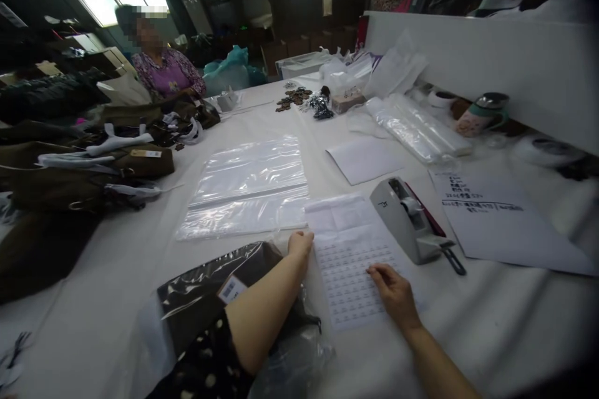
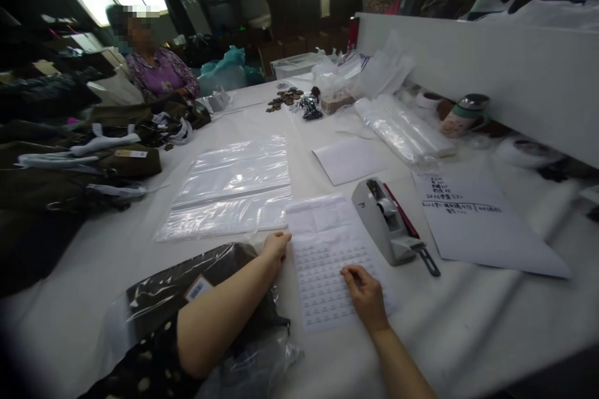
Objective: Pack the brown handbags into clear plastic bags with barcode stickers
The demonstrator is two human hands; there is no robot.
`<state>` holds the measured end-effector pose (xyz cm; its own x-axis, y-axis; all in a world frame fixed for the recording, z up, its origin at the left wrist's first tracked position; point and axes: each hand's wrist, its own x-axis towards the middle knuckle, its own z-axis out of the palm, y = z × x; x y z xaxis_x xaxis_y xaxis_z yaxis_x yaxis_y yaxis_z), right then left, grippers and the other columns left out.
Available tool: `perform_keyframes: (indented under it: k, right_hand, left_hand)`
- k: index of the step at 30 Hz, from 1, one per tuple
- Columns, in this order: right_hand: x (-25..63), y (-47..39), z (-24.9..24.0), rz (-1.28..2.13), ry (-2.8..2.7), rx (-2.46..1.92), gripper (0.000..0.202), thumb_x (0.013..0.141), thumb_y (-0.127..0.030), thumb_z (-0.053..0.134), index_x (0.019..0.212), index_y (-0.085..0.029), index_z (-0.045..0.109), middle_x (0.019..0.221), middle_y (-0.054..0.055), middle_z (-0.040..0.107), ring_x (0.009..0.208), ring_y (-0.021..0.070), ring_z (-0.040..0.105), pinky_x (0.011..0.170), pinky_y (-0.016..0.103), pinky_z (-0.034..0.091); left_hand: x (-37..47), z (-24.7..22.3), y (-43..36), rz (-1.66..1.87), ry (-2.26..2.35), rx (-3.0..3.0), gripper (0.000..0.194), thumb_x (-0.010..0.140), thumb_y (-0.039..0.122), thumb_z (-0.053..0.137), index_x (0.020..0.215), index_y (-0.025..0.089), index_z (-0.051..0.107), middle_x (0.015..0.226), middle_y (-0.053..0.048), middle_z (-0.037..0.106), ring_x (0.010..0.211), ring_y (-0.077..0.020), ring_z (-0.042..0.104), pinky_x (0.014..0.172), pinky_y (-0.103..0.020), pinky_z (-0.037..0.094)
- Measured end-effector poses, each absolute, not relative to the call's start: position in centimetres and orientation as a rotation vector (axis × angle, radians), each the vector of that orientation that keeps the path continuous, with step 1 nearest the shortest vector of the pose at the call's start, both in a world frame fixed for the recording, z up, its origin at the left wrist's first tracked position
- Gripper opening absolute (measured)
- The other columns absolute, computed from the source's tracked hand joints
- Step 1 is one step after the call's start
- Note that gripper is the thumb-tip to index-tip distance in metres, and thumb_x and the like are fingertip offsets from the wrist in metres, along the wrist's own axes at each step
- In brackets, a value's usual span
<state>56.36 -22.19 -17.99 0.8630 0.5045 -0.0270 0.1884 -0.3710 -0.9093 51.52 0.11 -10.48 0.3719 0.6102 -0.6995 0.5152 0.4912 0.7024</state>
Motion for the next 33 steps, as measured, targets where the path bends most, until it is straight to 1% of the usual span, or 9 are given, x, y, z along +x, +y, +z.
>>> perform_keyframes:
  k: [3,8,13,17,22,24,27,30,33]
  right_hand:
    - [56.2,-22.2,-18.0,0.38,-0.501,-1.956,0.029,0.082,-0.047,0.054,0.081,-0.019,0.062,0.082,0.006,0.067,0.079,0.0212,0.062,0.075,0.032,0.048]
    - [56.4,-21.8,-17.5,0.409,-0.519,-1.958,0.026,0.083,-0.045,0.053,0.082,-0.02,0.062,0.08,0.004,0.066,0.075,0.0196,0.061,0.071,0.03,0.047]
    - [56.4,-21.8,-17.3,0.4,-0.516,-1.981,0.027,0.082,-0.045,0.053,0.081,-0.02,0.062,0.08,0.004,0.066,0.075,0.0196,0.061,0.07,0.029,0.046]
    - [56.6,-21.5,-17.2,0.425,-0.529,-1.99,0.027,0.083,-0.045,0.053,0.083,-0.02,0.063,0.078,0.003,0.067,0.072,0.0193,0.061,0.068,0.03,0.047]
    - [58.2,-19.4,-16.0,0.327,-0.696,-1.992,0.022,0.083,-0.04,0.055,0.084,-0.021,0.064,0.086,0.004,0.066,0.079,0.02,0.06,0.075,0.033,0.047]
    - [59.0,-18.1,-15.4,0.207,-0.837,-1.997,0.018,0.084,-0.036,0.055,0.086,-0.021,0.065,0.089,0.005,0.066,0.085,0.0211,0.059,0.078,0.034,0.048]
    - [59.8,-16.2,-14.9,0.107,-0.986,-2.013,0.014,0.084,-0.03,0.056,0.091,-0.021,0.065,0.09,0.006,0.065,0.089,0.0222,0.057,0.082,0.037,0.048]
    - [60.1,-15.1,-14.9,0.095,-1.037,-2.028,0.014,0.082,-0.028,0.06,0.094,-0.022,0.065,0.088,0.006,0.064,0.089,0.0236,0.056,0.082,0.04,0.047]
    - [60.0,-14.8,-14.8,0.057,-1.152,-2.04,0.012,0.083,-0.025,0.059,0.093,-0.023,0.066,0.084,0.006,0.061,0.086,0.0229,0.055,0.078,0.038,0.048]
  left_hand:
    - [51.1,-12.6,0.1,0.01,1.294,1.187,0.03,0.087,0.032,0.054,0.112,0.015,0.054,0.111,-0.008,0.057,0.093,-0.0192,0.058,0.079,-0.039,0.051]
    - [50.8,-13.9,-0.2,0.015,1.323,1.253,0.028,0.087,0.031,0.055,0.109,0.014,0.054,0.104,-0.007,0.059,0.085,-0.0164,0.06,0.072,-0.034,0.052]
    - [50.6,-14.1,-0.1,0.08,1.28,1.236,0.021,0.08,0.029,0.064,0.091,0.012,0.059,0.077,-0.002,0.062,0.064,-0.0121,0.058,0.059,-0.026,0.049]
    - [50.0,-13.7,0.3,0.149,1.221,1.202,0.017,0.069,0.024,0.072,0.077,0.015,0.06,0.066,0.0,0.059,0.063,-0.0125,0.058,0.057,-0.022,0.045]
    - [50.6,-13.0,-0.4,0.143,1.087,1.065,0.012,0.074,0.026,0.065,0.079,0.017,0.059,0.067,0.001,0.061,0.065,-0.0122,0.059,0.061,-0.021,0.046]
    - [51.1,-12.7,-1.0,0.076,1.021,0.969,0.013,0.079,0.027,0.059,0.084,0.015,0.059,0.07,-0.002,0.063,0.064,-0.0137,0.06,0.062,-0.024,0.048]
    - [51.7,-12.5,-1.4,-0.042,0.952,0.83,0.015,0.08,0.021,0.054,0.089,0.011,0.06,0.073,-0.007,0.066,0.063,-0.0164,0.063,0.066,-0.029,0.051]
    - [51.8,-12.3,-1.3,-0.124,0.929,0.742,0.015,0.077,0.017,0.055,0.088,0.009,0.062,0.073,-0.008,0.066,0.062,-0.017,0.063,0.068,-0.03,0.052]
    - [51.7,-12.3,-1.1,-0.183,0.938,0.693,0.015,0.078,0.02,0.056,0.083,0.008,0.063,0.068,-0.008,0.065,0.057,-0.0164,0.062,0.063,-0.03,0.052]
